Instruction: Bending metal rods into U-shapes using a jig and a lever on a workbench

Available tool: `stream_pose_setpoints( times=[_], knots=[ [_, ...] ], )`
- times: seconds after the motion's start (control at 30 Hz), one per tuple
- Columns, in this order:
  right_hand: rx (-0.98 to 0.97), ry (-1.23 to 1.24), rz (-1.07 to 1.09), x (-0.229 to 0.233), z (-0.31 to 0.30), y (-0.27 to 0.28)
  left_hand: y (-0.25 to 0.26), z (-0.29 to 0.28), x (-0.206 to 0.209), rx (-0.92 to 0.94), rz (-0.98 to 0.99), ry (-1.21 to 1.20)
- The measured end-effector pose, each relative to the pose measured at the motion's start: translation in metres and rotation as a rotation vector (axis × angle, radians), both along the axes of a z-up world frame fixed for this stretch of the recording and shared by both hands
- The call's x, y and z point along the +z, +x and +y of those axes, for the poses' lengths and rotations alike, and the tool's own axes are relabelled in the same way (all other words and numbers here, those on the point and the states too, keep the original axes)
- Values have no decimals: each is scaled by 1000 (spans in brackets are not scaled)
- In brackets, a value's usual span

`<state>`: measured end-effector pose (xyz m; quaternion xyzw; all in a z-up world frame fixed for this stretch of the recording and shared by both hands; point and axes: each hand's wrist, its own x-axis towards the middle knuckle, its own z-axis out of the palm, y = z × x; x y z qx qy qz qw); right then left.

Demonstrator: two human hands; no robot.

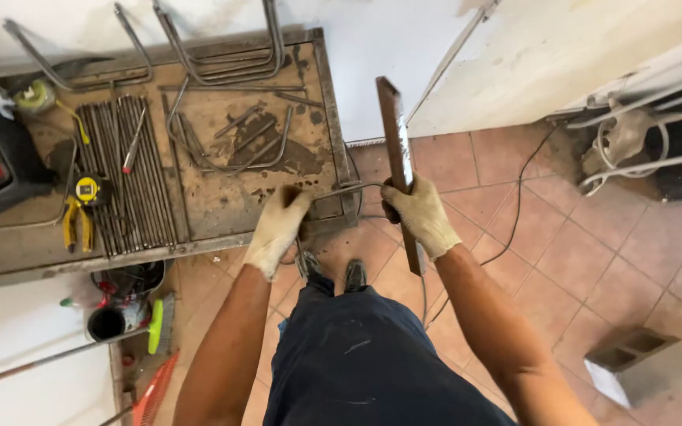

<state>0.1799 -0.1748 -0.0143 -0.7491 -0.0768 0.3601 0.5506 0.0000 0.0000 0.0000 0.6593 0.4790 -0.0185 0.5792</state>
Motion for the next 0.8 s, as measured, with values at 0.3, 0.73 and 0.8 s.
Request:
stream_pose_setpoints(
  times=[0.3, 0.73, 0.8],
  knots=[
    [-25, -87, -27, -48, 10, -8, 10, 10, 1, -243, 101, 278],
    [14, -54, -26, -25, 13, -11, 23, 9, 34, -475, 312, 395],
    [40, -87, -51, -25, 13, -13, 22, 11, 46, -520, 299, 346]
  ],
)
